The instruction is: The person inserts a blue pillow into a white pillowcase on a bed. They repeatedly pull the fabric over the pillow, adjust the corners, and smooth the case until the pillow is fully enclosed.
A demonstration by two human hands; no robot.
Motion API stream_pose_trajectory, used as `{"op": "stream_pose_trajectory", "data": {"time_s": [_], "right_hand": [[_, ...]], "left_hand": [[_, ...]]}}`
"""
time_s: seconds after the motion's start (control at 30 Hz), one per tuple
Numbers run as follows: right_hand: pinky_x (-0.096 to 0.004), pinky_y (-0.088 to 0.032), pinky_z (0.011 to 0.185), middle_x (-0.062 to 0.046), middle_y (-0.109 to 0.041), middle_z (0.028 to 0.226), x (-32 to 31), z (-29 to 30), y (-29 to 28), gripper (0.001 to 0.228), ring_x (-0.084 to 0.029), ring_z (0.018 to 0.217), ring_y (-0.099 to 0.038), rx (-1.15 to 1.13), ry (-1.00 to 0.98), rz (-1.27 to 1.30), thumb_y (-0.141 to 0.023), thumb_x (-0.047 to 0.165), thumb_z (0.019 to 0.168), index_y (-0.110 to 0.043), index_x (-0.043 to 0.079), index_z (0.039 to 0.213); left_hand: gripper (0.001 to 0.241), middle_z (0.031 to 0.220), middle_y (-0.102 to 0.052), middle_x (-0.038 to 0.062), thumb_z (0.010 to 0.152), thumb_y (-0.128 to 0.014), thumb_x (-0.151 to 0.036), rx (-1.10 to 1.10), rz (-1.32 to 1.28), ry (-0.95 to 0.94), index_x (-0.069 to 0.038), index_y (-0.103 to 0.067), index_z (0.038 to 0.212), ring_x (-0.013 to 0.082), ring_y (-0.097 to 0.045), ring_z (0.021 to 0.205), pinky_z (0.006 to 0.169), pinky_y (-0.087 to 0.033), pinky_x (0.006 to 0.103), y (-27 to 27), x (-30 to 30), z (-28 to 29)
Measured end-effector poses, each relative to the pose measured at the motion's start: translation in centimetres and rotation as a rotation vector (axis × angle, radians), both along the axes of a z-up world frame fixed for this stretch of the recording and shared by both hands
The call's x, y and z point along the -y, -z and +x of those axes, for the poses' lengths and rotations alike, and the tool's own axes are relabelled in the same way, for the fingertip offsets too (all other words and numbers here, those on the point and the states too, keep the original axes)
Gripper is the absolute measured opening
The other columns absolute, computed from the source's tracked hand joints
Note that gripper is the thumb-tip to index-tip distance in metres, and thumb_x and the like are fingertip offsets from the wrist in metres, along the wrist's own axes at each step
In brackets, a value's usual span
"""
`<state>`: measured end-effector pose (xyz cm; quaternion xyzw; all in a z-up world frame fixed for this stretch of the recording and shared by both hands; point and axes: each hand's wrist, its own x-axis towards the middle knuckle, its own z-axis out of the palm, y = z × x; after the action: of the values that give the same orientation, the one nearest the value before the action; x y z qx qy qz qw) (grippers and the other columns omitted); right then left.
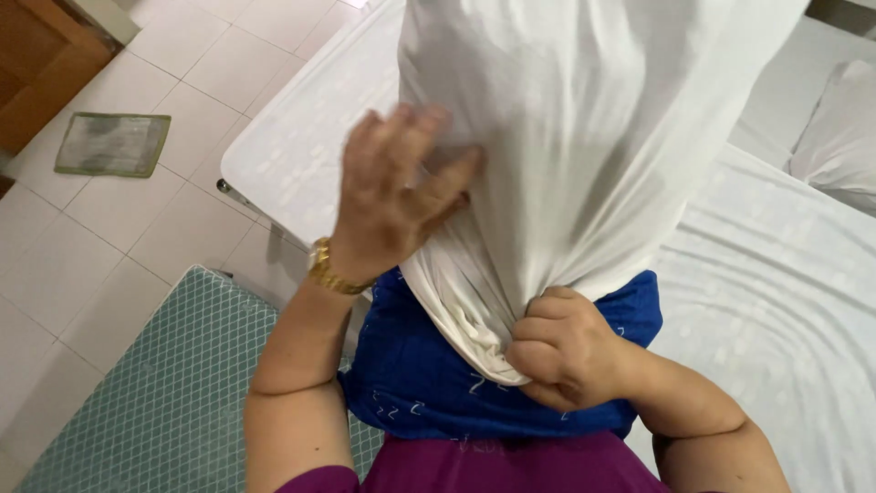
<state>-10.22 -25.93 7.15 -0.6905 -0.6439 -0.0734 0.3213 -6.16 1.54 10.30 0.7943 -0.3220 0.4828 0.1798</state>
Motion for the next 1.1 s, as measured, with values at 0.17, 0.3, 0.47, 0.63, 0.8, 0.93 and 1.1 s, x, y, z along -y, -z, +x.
{"op": "stream_pose_trajectory", "data": {"time_s": [0.17,0.3,0.47,0.63,0.8,0.93,1.1], "right_hand": [[-0.044,-0.043,0.062,-0.007,-0.062,0.079,0.1,-0.1,0.1,0.026,-0.031,0.070,-0.057,0.017,0.063,-0.003,-0.074,0.025,0.065,-0.063,0.008,0.082],[-0.043,-0.048,0.069,-0.009,-0.066,0.090,1.4,0.2,1.7,0.028,-0.031,0.080,-0.062,0.017,0.231,0.115,-0.076,0.019,0.067,-0.066,0.006,0.090],[-0.042,-0.049,0.071,-0.011,-0.067,0.095,2.5,2.2,-0.4,0.038,-0.030,0.081,-0.063,-0.050,0.320,0.180,-0.084,0.029,0.073,-0.068,0.005,0.096],[-0.047,-0.053,0.087,-0.024,-0.067,0.112,3.0,7.0,-4.8,0.038,-0.038,0.100,-0.066,0.396,0.781,0.258,-0.078,0.000,0.072,-0.072,-0.005,0.109],[-0.042,-0.057,0.095,-0.016,-0.072,0.109,3.7,9.8,-3.2,0.018,-0.034,0.110,-0.070,0.412,0.619,0.321,-0.076,-0.005,0.082,-0.075,0.000,0.099],[-0.045,-0.059,0.099,-0.013,-0.075,0.099,3.1,8.9,-2.5,0.009,-0.029,0.103,-0.074,0.255,0.583,0.430,-0.073,-0.008,0.091,-0.073,0.000,0.095],[-0.047,-0.057,0.095,-0.015,-0.074,0.105,0.2,7.3,-5.9,0.012,-0.032,0.099,-0.071,0.468,0.697,0.288,-0.079,-0.003,0.084,-0.077,-0.001,0.096]], "left_hand": [[0.020,0.127,-0.065,0.000,0.102,-0.077,-0.018,0.192,0.283,-0.136,-0.017,-0.059,0.112,0.0205,-0.057,0.128,0.114,-0.044,0.0406,2.5,1.2,2.2],[0.011,0.116,-0.066,0.006,0.100,-0.069,-0.008,-0.138,0.020,0.163,-0.012,-0.061,0.107,0.0236,-0.063,0.112,0.104,-0.050,0.0373,3.4,1.3,2.4],[0.012,0.093,-0.057,0.008,0.100,-0.061,0.002,-0.471,-0.235,0.446,-0.007,-0.055,0.098,0.0244,-0.056,0.086,0.085,-0.048,0.0369,3.0,2.9,-0.1],[0.012,0.097,-0.058,0.010,0.092,-0.056,0.003,-0.610,-0.143,0.629,-0.006,-0.052,0.098,0.0272,-0.057,0.090,0.090,-0.046,0.0400,1.7,3.6,-2.9],[0.010,0.097,-0.059,0.009,0.093,-0.058,0.000,-0.626,-0.112,0.587,-0.006,-0.054,0.099,0.0273,-0.057,0.091,0.091,-0.046,0.0402,1.7,3.4,-3.0],[0.013,0.093,-0.058,0.008,0.095,-0.057,0.005,-0.605,-0.203,0.543,-0.007,-0.052,0.097,0.0259,-0.055,0.085,0.086,-0.045,0.0372,3.0,2.7,-2.1],[0.013,0.090,-0.054,0.009,0.097,-0.056,0.007,-0.569,-0.239,0.528,-0.005,-0.052,0.101,0.0272,-0.050,0.082,0.083,-0.042,0.0380,3.0,2.9,-1.9]]}}
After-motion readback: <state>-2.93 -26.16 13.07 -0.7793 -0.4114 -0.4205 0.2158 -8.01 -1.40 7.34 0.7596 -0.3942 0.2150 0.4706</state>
